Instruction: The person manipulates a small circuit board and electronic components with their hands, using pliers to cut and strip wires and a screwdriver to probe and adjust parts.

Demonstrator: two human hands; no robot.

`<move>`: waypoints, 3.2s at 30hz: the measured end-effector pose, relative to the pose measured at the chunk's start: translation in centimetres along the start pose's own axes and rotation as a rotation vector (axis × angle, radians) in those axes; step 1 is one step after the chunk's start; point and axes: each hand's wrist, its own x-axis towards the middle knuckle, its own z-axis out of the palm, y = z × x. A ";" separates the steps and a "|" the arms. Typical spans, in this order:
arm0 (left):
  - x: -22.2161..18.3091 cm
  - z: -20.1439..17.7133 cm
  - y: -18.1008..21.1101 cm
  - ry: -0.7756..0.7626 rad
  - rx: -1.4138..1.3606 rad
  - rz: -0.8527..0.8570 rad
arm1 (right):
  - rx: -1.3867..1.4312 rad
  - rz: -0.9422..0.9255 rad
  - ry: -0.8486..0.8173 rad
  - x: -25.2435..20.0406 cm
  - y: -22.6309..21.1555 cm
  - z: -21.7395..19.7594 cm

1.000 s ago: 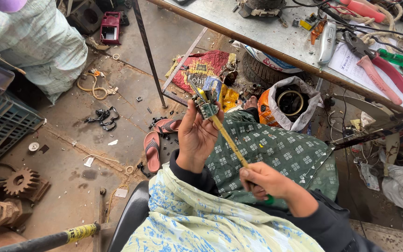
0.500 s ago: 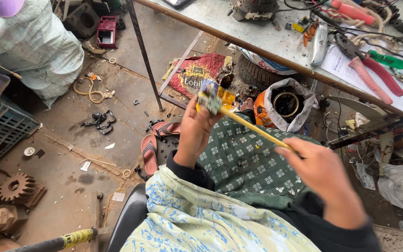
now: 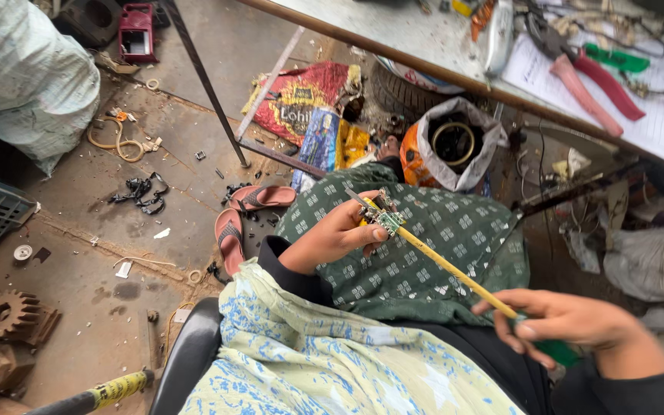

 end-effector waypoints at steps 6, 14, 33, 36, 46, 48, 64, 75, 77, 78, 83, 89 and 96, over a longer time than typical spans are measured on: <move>1.0 -0.4 -2.9 -0.037 0.489 0.045 | 0.009 -0.020 0.320 2.7 6.3 -0.1; 2.8 -0.2 -8.3 0.520 0.532 -0.121 | -1.039 -0.487 0.867 5.4 5.8 1.3; 3.3 -0.1 -7.2 0.461 0.091 -0.459 | -1.583 -0.531 1.278 4.3 2.3 1.6; 3.2 -0.4 -7.7 0.443 0.093 -0.450 | -1.458 -0.510 1.265 4.6 2.4 1.3; 3.5 1.0 -6.2 0.570 0.843 -0.131 | -1.137 -0.488 1.140 5.2 3.1 1.4; 3.3 1.0 -6.6 0.564 0.709 -0.377 | -1.177 -0.577 1.151 5.0 3.1 1.6; 2.7 1.5 -7.5 0.329 0.253 -0.324 | -1.504 -0.640 1.286 2.0 3.3 2.0; 2.6 1.3 -7.5 0.323 0.226 -0.326 | -1.424 -0.598 1.292 2.5 3.5 2.1; 2.6 1.2 -8.1 0.339 0.264 -0.293 | -1.374 -0.602 1.284 2.8 3.6 1.9; 2.6 1.1 -8.5 0.347 0.282 -0.276 | -1.335 -0.625 1.271 3.1 3.6 1.9; 2.8 0.3 -9.9 0.582 0.557 -0.097 | -1.157 -0.447 1.142 4.9 4.0 1.9; 3.4 -1.1 -8.7 0.764 0.946 0.001 | -0.522 -0.438 0.700 8.1 5.9 2.0; 4.2 -0.4 -7.8 0.813 0.930 0.083 | 0.164 -0.015 0.393 8.7 5.0 4.7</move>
